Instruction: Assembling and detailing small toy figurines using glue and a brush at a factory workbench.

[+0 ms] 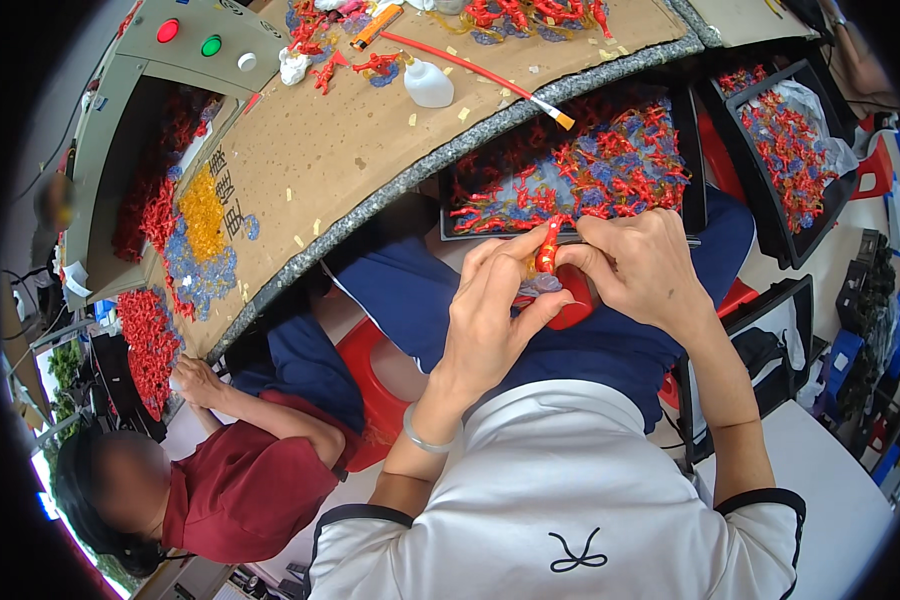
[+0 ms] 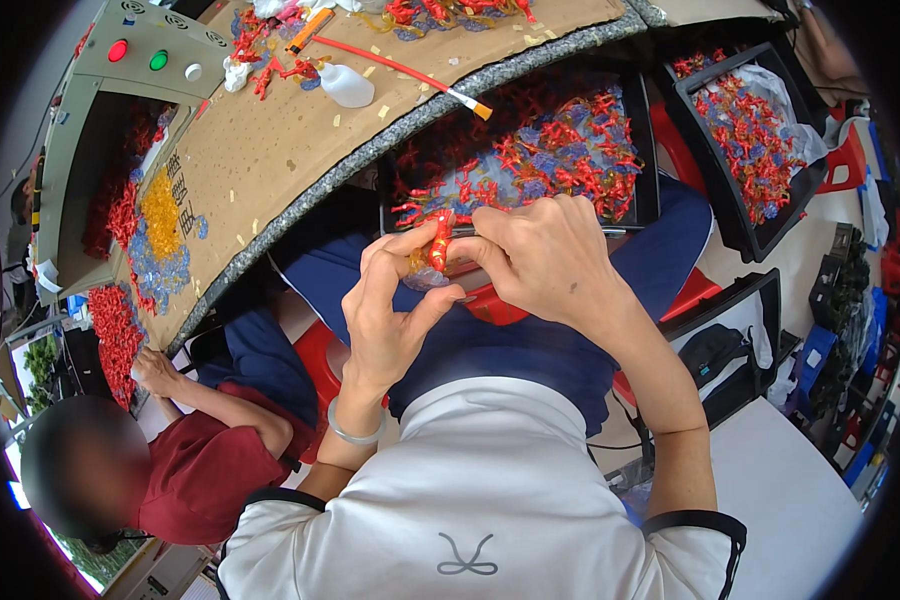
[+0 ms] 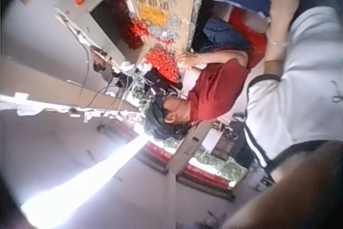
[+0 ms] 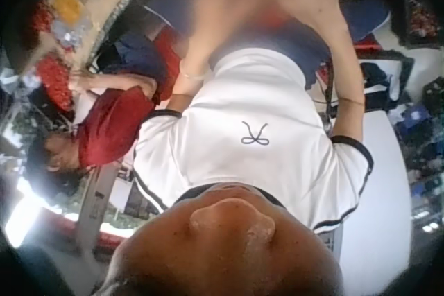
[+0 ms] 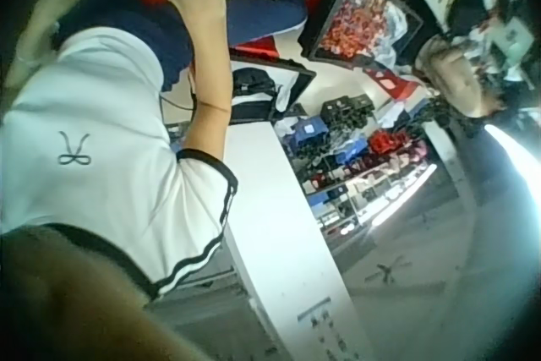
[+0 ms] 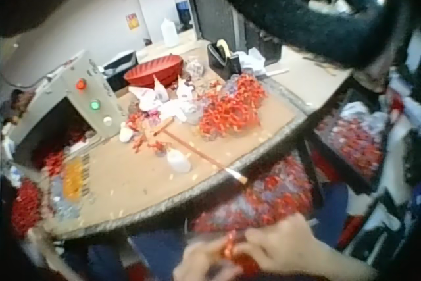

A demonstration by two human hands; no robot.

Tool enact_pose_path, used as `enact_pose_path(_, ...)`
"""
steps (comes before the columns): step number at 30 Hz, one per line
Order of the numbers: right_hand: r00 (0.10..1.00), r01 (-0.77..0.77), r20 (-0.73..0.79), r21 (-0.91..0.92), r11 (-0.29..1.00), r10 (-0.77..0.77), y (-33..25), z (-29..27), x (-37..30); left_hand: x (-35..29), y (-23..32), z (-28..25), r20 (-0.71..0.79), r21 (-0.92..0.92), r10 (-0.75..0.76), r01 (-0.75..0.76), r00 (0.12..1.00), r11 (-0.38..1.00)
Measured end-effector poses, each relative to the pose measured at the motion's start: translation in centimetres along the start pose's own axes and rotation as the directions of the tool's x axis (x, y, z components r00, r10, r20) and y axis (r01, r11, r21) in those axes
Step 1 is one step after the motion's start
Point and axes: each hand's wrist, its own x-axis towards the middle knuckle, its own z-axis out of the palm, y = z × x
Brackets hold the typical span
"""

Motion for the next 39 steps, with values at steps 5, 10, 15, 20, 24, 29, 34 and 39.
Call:
enact_pose_path(5, 0.999, 0.029, 0.022, -0.013, 0.999, -0.029, 0.1, -0.2, 0.2, -0.1, 0.0, 0.0, 0.000, 0.002, -0.004, 0.004, 1.000, 1.000)
enact_pose_path(10, 0.997, 0.023, 0.076, -0.002, 1.000, -0.023, 0.0, -0.7, 0.4, 0.0, 0.3, -0.2, 0.037, 0.031, 0.008, -0.009, 0.999, 0.999)
enact_pose_path(15, 0.989, 0.036, 0.144, -0.027, 0.999, -0.032, 0.2, -1.1, 0.4, 0.0, 0.3, -0.1, 0.054, 0.049, 0.026, -0.029, 0.998, 0.998)
enact_pose_path(20, 0.992, 0.088, 0.090, -0.051, 0.995, -0.083, 0.3, -0.7, 0.1, -0.1, 0.2, 0.1, 0.046, -0.030, 0.019, -0.018, 0.999, 0.999)
enact_pose_path(24, 0.993, 0.088, 0.081, -0.061, 0.994, -0.083, 0.4, -0.4, 0.0, -0.1, 0.1, 0.1, 0.041, -0.039, -0.041, 0.042, 0.998, 0.998)
enact_pose_path(29, 0.992, 0.112, 0.071, -0.120, 0.986, -0.104, 0.6, -0.4, -0.1, -0.3, 0.1, 0.1, 0.056, -0.080, -0.067, 0.072, 0.996, 0.994)
enact_pose_path(34, 0.992, 0.126, 0.038, -0.121, 0.985, -0.122, 0.7, 0.0, -0.3, -0.7, -0.2, 0.4, 0.056, -0.204, -0.169, 0.177, 0.984, 0.963)
enact_pose_path(39, 0.994, 0.091, -0.049, -0.107, 0.990, -0.097, 0.4, 0.5, -0.4, -0.2, 0.0, 0.5, -0.002, -0.146, -0.084, 0.083, 0.996, 0.986)
